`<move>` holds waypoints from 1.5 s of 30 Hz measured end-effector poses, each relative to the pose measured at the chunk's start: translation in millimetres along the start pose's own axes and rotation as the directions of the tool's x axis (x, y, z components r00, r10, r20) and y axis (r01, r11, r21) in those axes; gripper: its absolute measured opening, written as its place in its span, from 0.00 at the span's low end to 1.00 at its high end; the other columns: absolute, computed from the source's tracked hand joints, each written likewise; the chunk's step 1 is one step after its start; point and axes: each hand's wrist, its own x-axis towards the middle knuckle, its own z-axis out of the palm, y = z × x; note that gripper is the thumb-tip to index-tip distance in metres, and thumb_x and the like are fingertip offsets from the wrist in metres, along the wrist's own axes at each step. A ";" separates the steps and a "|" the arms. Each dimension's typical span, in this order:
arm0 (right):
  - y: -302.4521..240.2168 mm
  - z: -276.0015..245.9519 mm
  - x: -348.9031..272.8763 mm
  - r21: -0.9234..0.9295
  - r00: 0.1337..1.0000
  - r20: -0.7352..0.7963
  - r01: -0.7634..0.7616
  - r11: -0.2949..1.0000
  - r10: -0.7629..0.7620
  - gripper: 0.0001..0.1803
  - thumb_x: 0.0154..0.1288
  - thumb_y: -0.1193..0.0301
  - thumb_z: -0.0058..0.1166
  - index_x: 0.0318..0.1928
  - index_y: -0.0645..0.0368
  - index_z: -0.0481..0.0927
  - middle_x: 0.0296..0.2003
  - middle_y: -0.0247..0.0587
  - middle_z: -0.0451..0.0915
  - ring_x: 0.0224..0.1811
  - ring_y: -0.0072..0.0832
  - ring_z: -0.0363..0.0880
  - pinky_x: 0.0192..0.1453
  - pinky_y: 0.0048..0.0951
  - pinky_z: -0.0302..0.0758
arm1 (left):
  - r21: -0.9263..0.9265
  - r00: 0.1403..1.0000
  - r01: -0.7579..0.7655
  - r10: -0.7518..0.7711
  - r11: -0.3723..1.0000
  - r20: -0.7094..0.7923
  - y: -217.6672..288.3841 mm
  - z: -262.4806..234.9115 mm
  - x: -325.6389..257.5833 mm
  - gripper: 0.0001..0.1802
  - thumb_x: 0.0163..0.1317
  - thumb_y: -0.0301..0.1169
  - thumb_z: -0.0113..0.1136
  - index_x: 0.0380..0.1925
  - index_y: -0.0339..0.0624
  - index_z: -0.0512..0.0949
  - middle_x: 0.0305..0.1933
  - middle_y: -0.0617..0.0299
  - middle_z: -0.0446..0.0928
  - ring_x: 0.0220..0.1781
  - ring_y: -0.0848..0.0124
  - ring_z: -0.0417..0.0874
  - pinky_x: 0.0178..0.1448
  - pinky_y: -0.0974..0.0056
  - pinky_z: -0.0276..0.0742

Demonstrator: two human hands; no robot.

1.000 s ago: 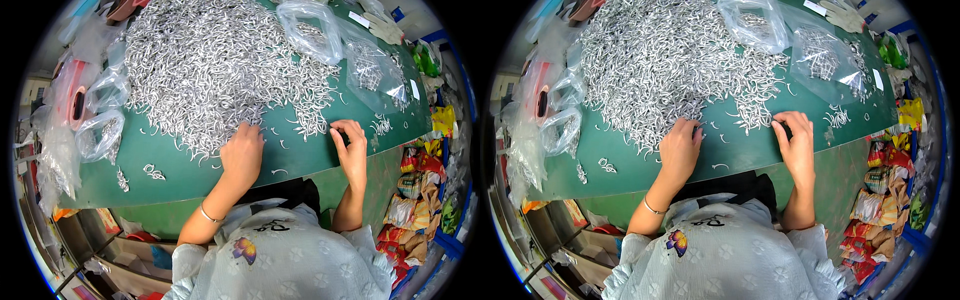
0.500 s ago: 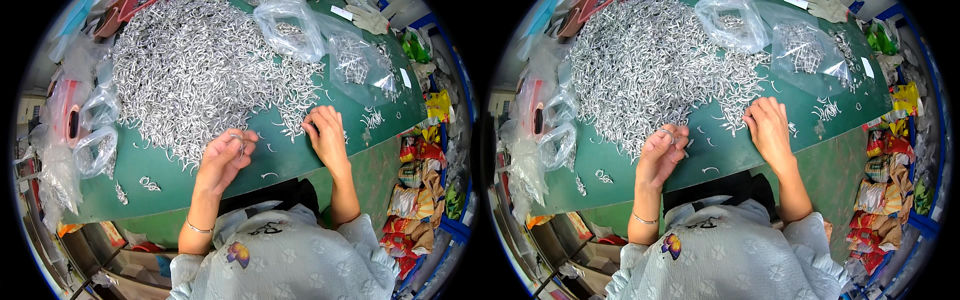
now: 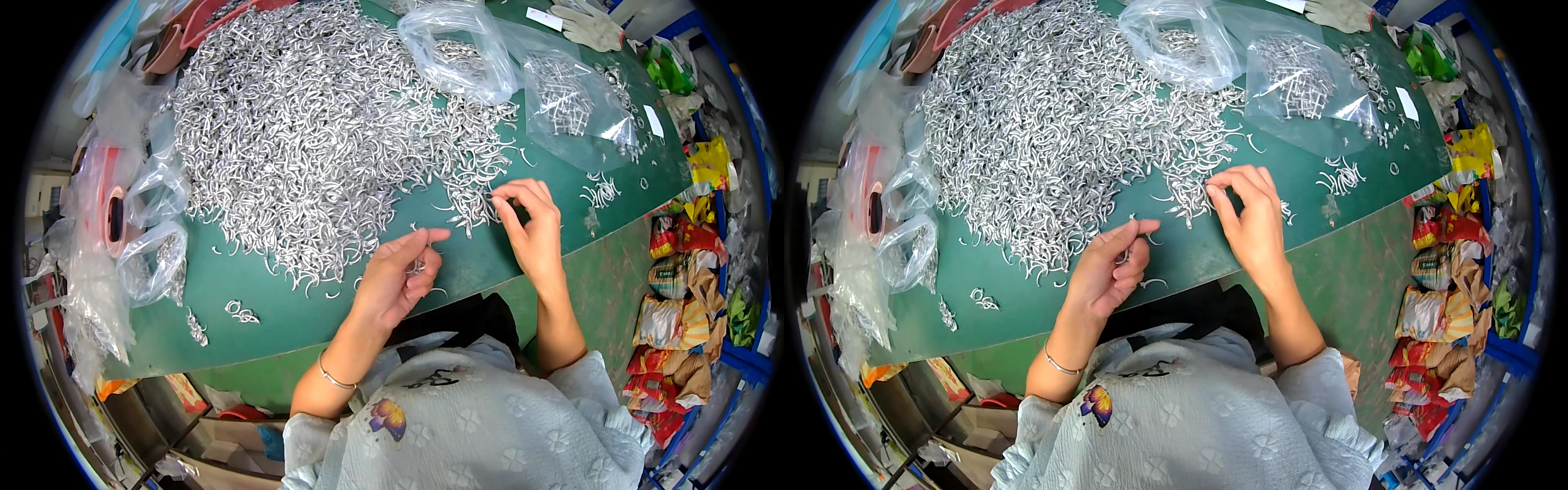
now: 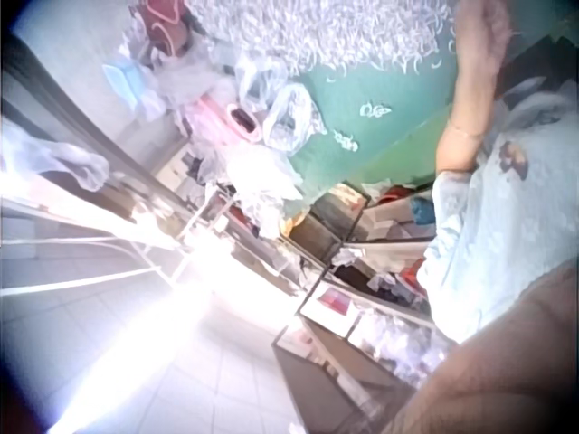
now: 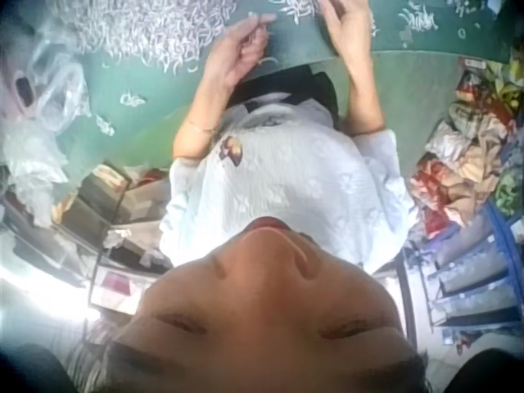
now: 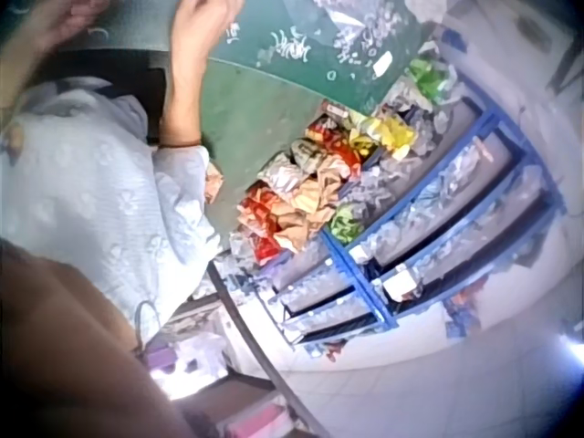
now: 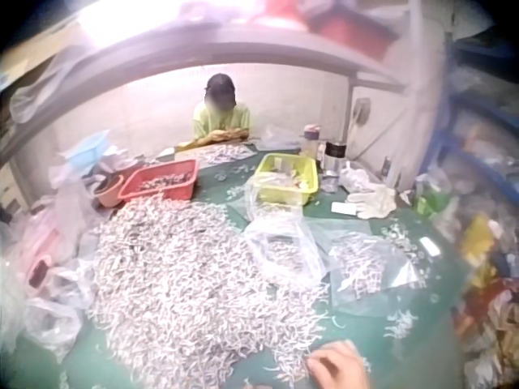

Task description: The person sorts music-note-shaped metal charms from a large pile on a green table, arranging them into small groups and then picking them up by hand.

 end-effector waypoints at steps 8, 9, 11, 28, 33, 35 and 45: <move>9.2 15.4 4.0 -0.186 0.993 0.020 0.122 0.975 -0.120 0.07 0.50 0.78 0.60 0.30 0.59 0.76 0.29 0.36 0.75 0.34 0.36 0.71 0.39 0.34 0.62 | 0.030 0.938 -0.090 0.095 0.996 -0.334 0.3 23.9 8.8 0.15 0.67 0.26 0.48 0.52 0.30 0.70 0.37 0.59 0.73 0.25 0.83 0.63 0.21 0.81 0.57; 12.0 15.1 3.6 -0.170 0.993 0.026 0.121 0.978 -0.119 0.06 0.51 0.79 0.60 0.30 0.59 0.76 0.28 0.36 0.75 0.34 0.36 0.71 0.39 0.34 0.62 | 0.010 0.946 -0.097 0.095 0.995 -0.311 -0.6 16.9 7.4 0.15 0.67 0.26 0.48 0.52 0.30 0.70 0.35 0.60 0.72 0.25 0.83 0.62 0.21 0.81 0.57; 7.5 15.5 3.3 -0.174 0.989 0.054 0.148 0.974 -0.141 0.06 0.52 0.81 0.58 0.31 0.60 0.76 0.30 0.39 0.76 0.34 0.37 0.71 0.39 0.34 0.63 | -0.087 0.977 -0.107 0.088 0.990 -0.196 -2.8 -0.8 3.5 0.15 0.68 0.29 0.47 0.52 0.31 0.70 0.31 0.63 0.69 0.24 0.82 0.61 0.21 0.80 0.57; -12.4 38.9 10.6 -0.237 0.897 0.303 0.399 0.886 -0.323 0.05 0.55 0.79 0.54 0.34 0.60 0.76 0.27 0.39 0.74 0.33 0.36 0.70 0.39 0.34 0.62 | -0.187 0.978 -0.179 0.154 0.966 -0.139 -7.9 -4.1 -18.1 0.15 0.65 0.23 0.46 0.51 0.33 0.71 0.34 0.63 0.71 0.27 0.80 0.65 0.26 0.77 0.60; -11.3 26.5 14.7 0.286 0.981 0.167 0.046 0.957 -0.097 0.04 0.65 0.75 0.48 0.33 0.62 0.75 0.28 0.34 0.76 0.32 0.26 0.72 0.38 0.27 0.66 | -0.197 0.963 -0.187 0.139 0.962 -0.233 -7.4 0.2 -19.0 0.14 0.65 0.21 0.44 0.51 0.33 0.70 0.32 0.63 0.66 0.25 0.80 0.60 0.21 0.79 0.56; -5.1 16.6 14.7 0.743 0.942 0.304 -0.326 0.585 0.138 0.09 0.71 0.73 0.43 0.37 0.63 0.75 0.31 0.30 0.74 0.30 0.17 0.70 0.31 0.20 0.66 | -0.207 0.963 -0.190 0.141 0.960 -0.231 -7.7 -0.5 -19.6 0.14 0.65 0.22 0.45 0.51 0.33 0.70 0.31 0.63 0.66 0.25 0.80 0.60 0.21 0.79 0.56; -13.1 31.1 11.8 -0.027 0.941 0.303 0.165 0.986 -0.149 0.07 0.54 0.78 0.59 0.35 0.60 0.78 0.27 0.38 0.67 0.30 0.32 0.71 0.30 0.32 0.68 | -0.162 0.959 -0.199 0.157 0.967 -0.237 -10.5 -1.4 -16.4 0.14 0.65 0.24 0.47 0.50 0.33 0.71 0.30 0.64 0.66 0.25 0.79 0.61 0.21 0.77 0.56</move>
